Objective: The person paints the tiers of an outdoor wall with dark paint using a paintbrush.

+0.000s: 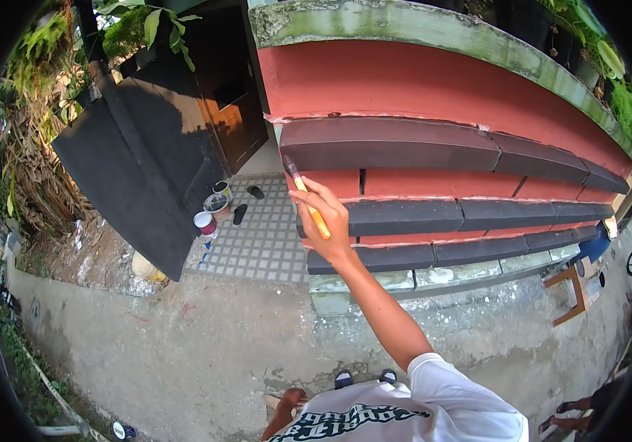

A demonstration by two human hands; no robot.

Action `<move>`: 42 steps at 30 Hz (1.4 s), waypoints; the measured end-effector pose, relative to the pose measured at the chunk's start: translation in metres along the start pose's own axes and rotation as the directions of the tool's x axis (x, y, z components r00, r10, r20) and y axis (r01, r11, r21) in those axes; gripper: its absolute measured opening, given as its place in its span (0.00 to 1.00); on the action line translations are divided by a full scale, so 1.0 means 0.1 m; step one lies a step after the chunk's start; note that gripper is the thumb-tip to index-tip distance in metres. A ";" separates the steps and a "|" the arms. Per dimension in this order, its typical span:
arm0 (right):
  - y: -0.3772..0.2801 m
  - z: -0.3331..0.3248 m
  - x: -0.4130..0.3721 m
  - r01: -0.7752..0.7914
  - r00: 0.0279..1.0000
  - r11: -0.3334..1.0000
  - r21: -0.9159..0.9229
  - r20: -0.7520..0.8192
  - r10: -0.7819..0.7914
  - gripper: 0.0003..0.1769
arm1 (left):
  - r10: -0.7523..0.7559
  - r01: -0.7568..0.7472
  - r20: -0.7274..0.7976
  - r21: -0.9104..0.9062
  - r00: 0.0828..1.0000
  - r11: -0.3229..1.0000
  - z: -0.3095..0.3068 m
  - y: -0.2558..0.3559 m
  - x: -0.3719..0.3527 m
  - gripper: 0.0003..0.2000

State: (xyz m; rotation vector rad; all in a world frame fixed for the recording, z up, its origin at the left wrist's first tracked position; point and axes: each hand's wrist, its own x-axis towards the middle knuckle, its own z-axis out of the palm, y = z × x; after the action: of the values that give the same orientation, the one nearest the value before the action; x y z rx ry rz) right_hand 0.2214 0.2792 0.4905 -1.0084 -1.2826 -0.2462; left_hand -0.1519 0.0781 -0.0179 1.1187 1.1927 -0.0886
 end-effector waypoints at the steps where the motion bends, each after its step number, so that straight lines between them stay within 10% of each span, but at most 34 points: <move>1: 0.05 -0.06 0.01 -0.010 1.000 1.000 -0.009 -0.010 0.010 0.14 | -0.018 0.018 -0.004 -0.015 1.000 1.000 0.00 0.01 0.01 0.14; 4: 0.18 -0.53 0.04 -0.178 0.981 0.982 -0.062 -0.090 0.172 0.11 | -0.293 0.278 -0.060 -0.186 0.954 0.942 0.02 0.18 0.04 0.14; 16: 0.54 -2.54 0.21 -0.219 0.865 0.686 -0.694 -0.463 -0.192 0.11 | -0.266 0.229 -0.102 -0.280 0.959 0.932 0.05 0.17 -0.03 0.13; 27: 0.29 -1.38 -0.05 -0.015 0.990 0.933 -0.360 -0.136 -0.036 0.11 | -0.304 0.255 -0.124 -0.307 0.945 0.917 0.39 0.29 -0.06 0.12; 33: 0.43 -2.01 0.14 -0.160 0.970 0.970 -0.184 -0.211 0.120 0.08 | -0.277 0.224 -0.139 -0.309 0.951 0.924 0.61 0.43 0.04 0.13; 42: 0.62 -3.06 0.36 -0.183 0.895 0.758 -0.626 -0.425 -0.135 0.10 | -0.318 0.262 -0.141 -0.315 0.938 0.912 0.76 0.38 -0.04 0.13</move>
State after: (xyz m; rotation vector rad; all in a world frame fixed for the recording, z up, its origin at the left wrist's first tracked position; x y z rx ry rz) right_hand 0.4811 0.1033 0.5087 -1.4565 -0.7441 -0.9105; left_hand -0.0791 0.0395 0.0046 0.6945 1.4866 -0.0328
